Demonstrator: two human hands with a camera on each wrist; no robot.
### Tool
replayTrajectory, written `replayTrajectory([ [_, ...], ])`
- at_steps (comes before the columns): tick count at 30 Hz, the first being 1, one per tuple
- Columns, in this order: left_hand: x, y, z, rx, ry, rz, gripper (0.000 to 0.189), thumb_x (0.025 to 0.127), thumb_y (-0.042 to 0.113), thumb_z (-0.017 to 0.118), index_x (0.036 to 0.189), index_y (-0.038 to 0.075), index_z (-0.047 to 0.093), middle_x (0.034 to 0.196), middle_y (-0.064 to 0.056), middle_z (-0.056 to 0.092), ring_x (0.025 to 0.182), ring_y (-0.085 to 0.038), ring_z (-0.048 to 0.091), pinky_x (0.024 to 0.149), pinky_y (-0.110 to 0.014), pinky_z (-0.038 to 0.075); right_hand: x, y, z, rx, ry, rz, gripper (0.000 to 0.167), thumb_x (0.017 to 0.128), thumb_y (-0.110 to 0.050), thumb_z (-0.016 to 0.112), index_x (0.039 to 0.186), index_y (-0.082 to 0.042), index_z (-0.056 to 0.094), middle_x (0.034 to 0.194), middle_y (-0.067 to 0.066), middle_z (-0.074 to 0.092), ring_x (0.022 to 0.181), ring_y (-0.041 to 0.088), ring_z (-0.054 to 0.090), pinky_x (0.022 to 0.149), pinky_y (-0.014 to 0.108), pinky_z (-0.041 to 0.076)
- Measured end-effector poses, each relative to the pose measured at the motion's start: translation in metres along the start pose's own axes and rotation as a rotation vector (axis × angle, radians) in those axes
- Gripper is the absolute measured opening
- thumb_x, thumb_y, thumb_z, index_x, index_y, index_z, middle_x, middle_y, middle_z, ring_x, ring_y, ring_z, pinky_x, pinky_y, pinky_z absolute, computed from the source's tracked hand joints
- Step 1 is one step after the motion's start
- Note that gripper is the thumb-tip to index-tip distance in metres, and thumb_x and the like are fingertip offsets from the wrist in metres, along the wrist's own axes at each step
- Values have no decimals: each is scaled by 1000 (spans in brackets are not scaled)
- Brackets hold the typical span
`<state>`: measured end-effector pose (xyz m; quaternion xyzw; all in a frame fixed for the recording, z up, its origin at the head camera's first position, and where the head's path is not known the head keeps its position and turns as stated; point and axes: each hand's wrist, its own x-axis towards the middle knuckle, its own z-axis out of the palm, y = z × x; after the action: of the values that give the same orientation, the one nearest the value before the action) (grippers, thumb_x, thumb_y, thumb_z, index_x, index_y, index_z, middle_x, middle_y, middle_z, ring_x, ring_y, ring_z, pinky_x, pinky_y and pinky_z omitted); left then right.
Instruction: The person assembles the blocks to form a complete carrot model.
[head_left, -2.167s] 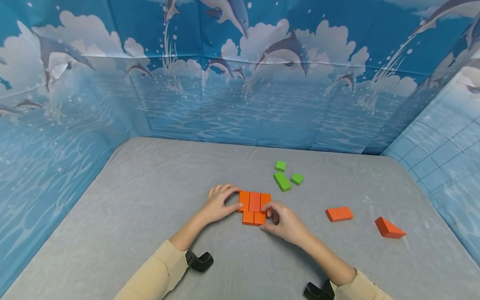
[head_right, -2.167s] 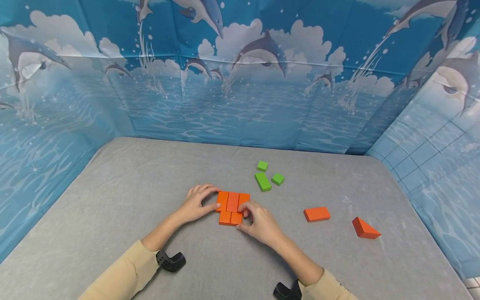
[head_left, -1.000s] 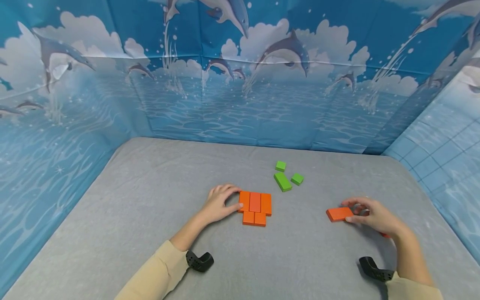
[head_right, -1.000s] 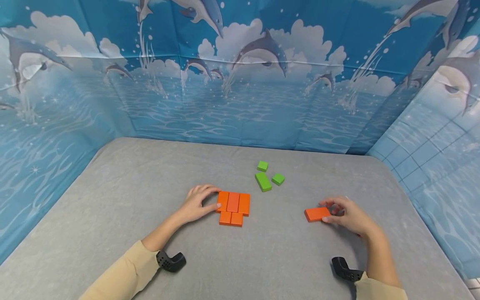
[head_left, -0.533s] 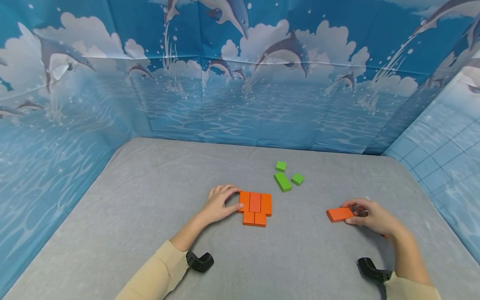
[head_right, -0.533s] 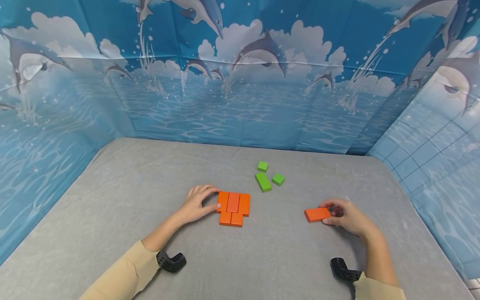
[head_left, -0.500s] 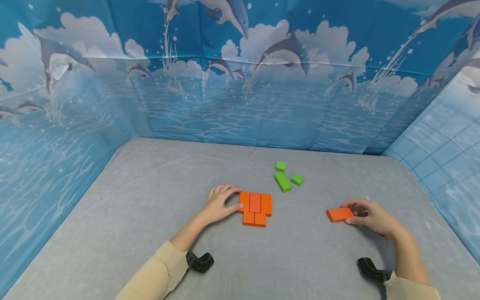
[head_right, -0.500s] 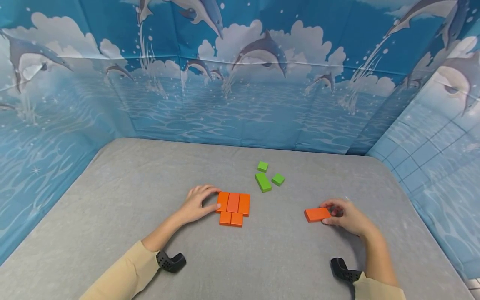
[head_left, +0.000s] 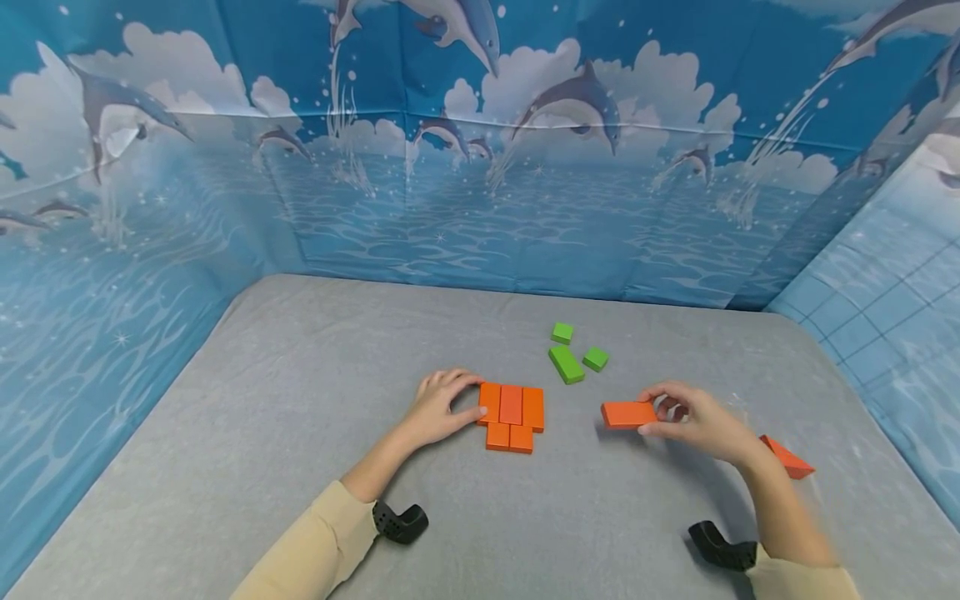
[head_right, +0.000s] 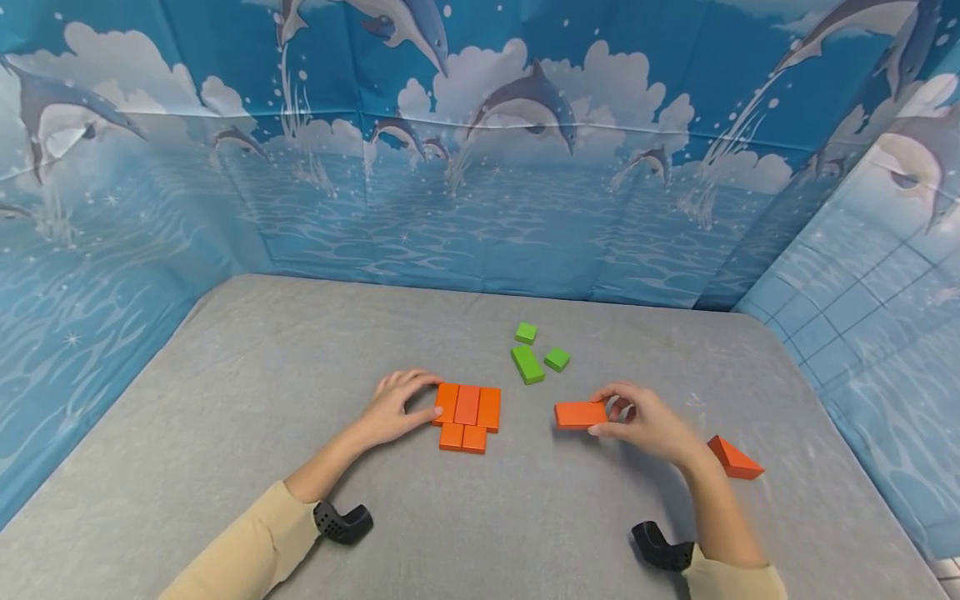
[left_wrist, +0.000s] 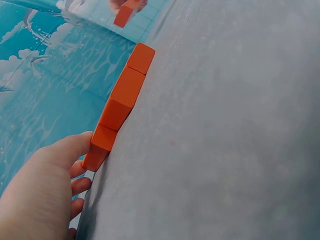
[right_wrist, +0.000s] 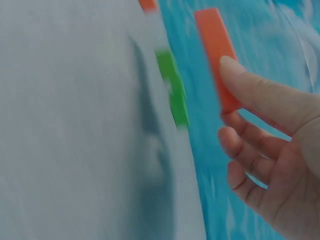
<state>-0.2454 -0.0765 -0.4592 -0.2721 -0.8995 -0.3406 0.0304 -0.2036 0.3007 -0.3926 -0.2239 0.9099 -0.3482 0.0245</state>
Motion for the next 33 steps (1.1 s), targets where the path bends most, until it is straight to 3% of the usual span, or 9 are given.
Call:
replayTrajectory([
  [7, 0, 1, 0, 8, -3, 6, 46, 86, 37, 61, 126, 15, 54, 128, -7, 49, 119, -28, 38, 101, -51, 19, 16, -32, 42, 81, -25, -101, 31, 74, -20, 76, 100, -10, 61, 86, -3, 56, 69, 10, 50, 61, 24, 41],
  [16, 0, 2, -1, 7, -6, 1, 47, 86, 37, 60, 126, 13, 53, 128, -7, 49, 119, -28, 38, 101, -50, 19, 23, -67, 84, 160, -53, -145, 31, 76, -23, 74, 100, -8, 61, 88, 0, 56, 66, 16, 49, 56, 23, 40],
  [22, 0, 1, -1, 16, 0, 2, 47, 86, 38, 61, 126, 15, 54, 127, -6, 50, 119, -28, 38, 101, -50, 20, 25, -81, 101, 36, -55, -130, 31, 75, -31, 75, 97, -14, 60, 89, -6, 55, 68, 9, 49, 59, 21, 43],
  [26, 0, 1, 0, 17, 4, 0, 46, 85, 37, 61, 125, 15, 54, 127, -6, 50, 118, -27, 38, 101, -50, 20, 25, -85, 110, -81, -11, -172, 31, 72, -31, 77, 92, -16, 60, 83, -10, 52, 65, 6, 47, 57, 19, 41],
  [33, 0, 3, -1, 8, 4, -6, 47, 85, 37, 62, 125, 14, 55, 127, -7, 50, 117, -28, 39, 101, -50, 19, 25, -88, 120, -193, 65, -208, 33, 68, -30, 80, 88, -13, 61, 83, -8, 56, 67, 6, 47, 60, 20, 42],
])
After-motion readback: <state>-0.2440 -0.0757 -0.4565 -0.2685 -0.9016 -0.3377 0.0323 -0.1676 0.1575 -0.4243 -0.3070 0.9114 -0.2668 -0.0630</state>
